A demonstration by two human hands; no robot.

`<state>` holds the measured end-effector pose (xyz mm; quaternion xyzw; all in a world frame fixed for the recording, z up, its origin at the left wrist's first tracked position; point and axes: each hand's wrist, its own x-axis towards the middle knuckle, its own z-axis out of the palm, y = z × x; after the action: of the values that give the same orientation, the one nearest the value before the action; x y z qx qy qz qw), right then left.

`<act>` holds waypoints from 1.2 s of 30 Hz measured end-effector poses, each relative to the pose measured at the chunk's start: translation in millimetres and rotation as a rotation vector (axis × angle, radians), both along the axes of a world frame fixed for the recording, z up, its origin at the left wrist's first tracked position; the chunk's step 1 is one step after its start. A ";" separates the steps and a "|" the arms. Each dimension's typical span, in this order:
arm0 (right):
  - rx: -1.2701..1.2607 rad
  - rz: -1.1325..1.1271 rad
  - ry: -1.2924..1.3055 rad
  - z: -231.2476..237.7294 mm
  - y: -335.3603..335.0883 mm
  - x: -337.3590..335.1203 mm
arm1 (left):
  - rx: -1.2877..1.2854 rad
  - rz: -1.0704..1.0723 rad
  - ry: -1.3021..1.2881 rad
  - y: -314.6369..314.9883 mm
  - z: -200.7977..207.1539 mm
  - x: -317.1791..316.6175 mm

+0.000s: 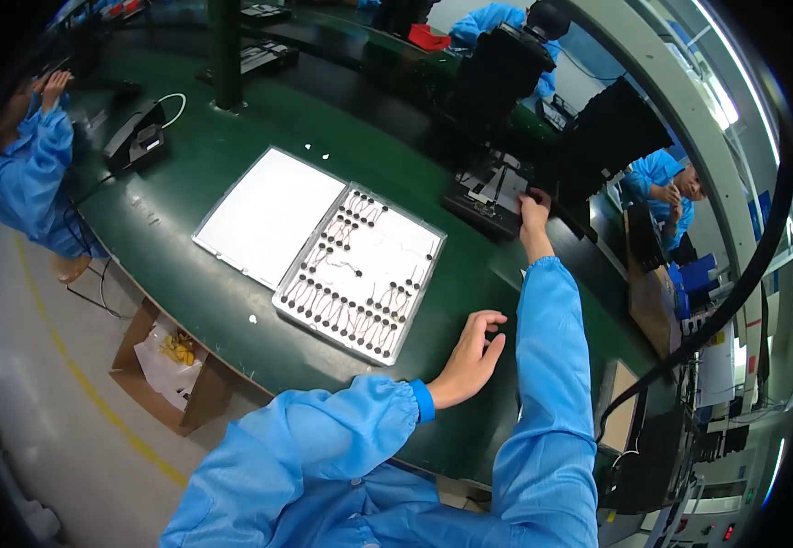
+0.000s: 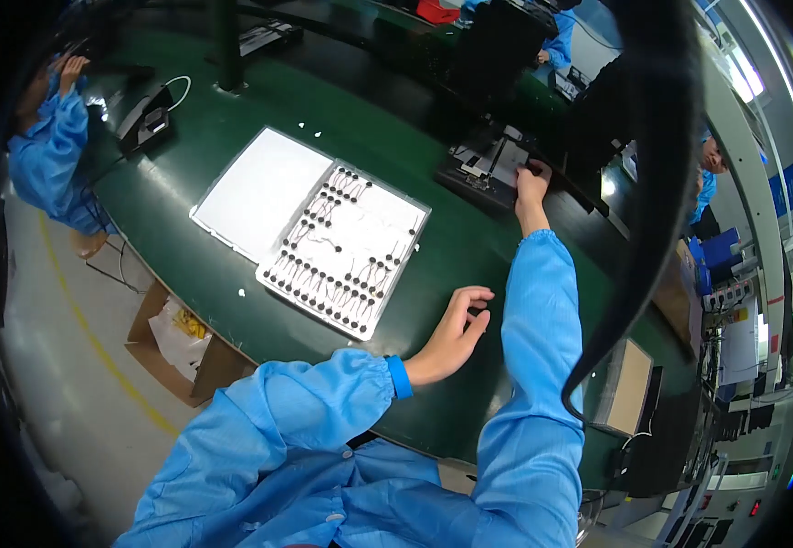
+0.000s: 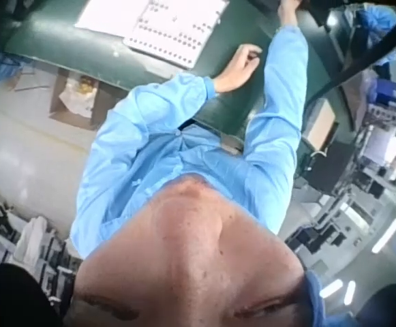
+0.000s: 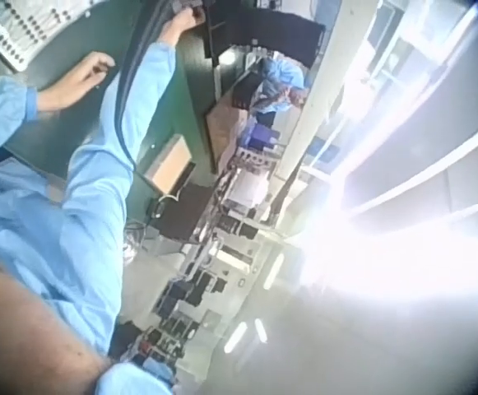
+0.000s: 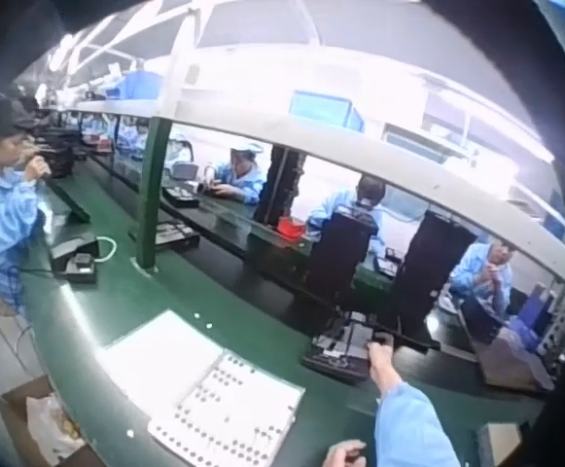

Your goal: Assembling internal components and cables of a tablet device at a production workbench.

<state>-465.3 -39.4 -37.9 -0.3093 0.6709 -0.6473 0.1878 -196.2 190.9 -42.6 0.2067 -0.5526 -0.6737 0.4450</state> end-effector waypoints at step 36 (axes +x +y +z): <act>0.139 0.118 0.755 13.2 319.1 41.5 | -0.443 -0.464 -0.419 38.2 41.8 39.3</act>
<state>-423.8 279.7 -24.7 -0.5506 0.7159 -0.4291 -0.0149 -156.9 229.1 -0.8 0.1084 -0.7959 -0.5640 0.1917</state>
